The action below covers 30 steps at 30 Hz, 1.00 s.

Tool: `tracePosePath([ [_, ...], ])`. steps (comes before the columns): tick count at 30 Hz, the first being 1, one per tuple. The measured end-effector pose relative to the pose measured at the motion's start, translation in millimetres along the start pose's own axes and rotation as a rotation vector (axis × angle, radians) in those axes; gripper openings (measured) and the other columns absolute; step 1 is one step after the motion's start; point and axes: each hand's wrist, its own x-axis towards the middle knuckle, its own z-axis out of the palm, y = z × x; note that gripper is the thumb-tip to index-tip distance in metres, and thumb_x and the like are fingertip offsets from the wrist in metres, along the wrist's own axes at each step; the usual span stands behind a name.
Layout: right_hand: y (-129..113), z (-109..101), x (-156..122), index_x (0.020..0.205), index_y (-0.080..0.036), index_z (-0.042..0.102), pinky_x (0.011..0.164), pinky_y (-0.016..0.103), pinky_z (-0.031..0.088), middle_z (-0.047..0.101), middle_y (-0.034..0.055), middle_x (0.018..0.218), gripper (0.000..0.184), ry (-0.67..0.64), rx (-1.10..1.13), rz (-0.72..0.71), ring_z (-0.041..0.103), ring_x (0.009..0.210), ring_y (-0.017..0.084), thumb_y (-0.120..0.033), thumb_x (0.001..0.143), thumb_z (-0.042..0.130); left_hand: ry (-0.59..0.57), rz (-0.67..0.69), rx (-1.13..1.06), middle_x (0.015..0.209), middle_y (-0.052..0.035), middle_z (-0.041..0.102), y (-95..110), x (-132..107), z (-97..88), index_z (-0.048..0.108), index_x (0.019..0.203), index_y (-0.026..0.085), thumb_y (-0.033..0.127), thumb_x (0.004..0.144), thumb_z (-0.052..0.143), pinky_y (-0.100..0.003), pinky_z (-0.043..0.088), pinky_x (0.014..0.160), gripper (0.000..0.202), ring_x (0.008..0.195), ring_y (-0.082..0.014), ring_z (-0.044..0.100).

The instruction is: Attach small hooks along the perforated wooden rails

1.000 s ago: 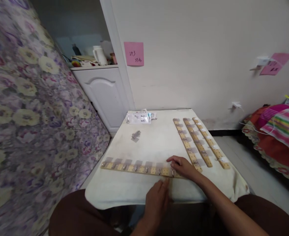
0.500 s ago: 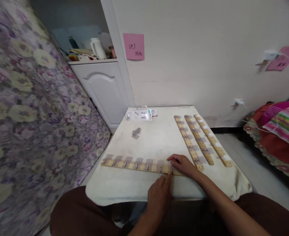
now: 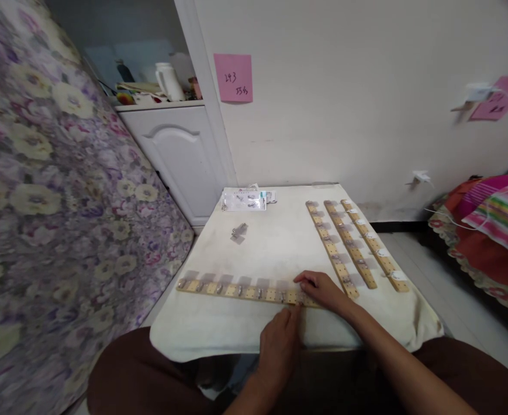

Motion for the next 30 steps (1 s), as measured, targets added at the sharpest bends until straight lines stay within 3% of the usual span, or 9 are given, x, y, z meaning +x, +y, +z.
tracePosePath([
  [10,-1.5,-1.3,-0.8,0.094,-0.018,0.067,0.059,0.025,0.038,0.061,-0.0002,0.066,0.025,0.002,-0.001,0.007,0.052,0.062,0.015,-0.022,0.079,0.047,-0.028,-0.009,0.001,0.101,-0.0063,0.059,0.8,1.0,-2.8,0.033,0.139,0.025,0.011,0.086,0.039,-0.029,0.045,0.077,0.055,0.093,-0.0191,0.055],
  [30,-4.7,-2.5,-2.3,0.094,-0.018,0.066,0.062,0.025,0.039,0.062,0.0005,0.070,0.025,0.011,-0.020,0.008,0.054,0.066,0.015,-0.021,0.080,0.047,0.042,0.018,0.019,0.098,-0.0055,0.060,2.2,-0.1,-3.1,0.035,0.137,0.024,0.008,0.084,0.039,-0.028,0.045,0.075,0.055,0.091,-0.0188,0.056],
])
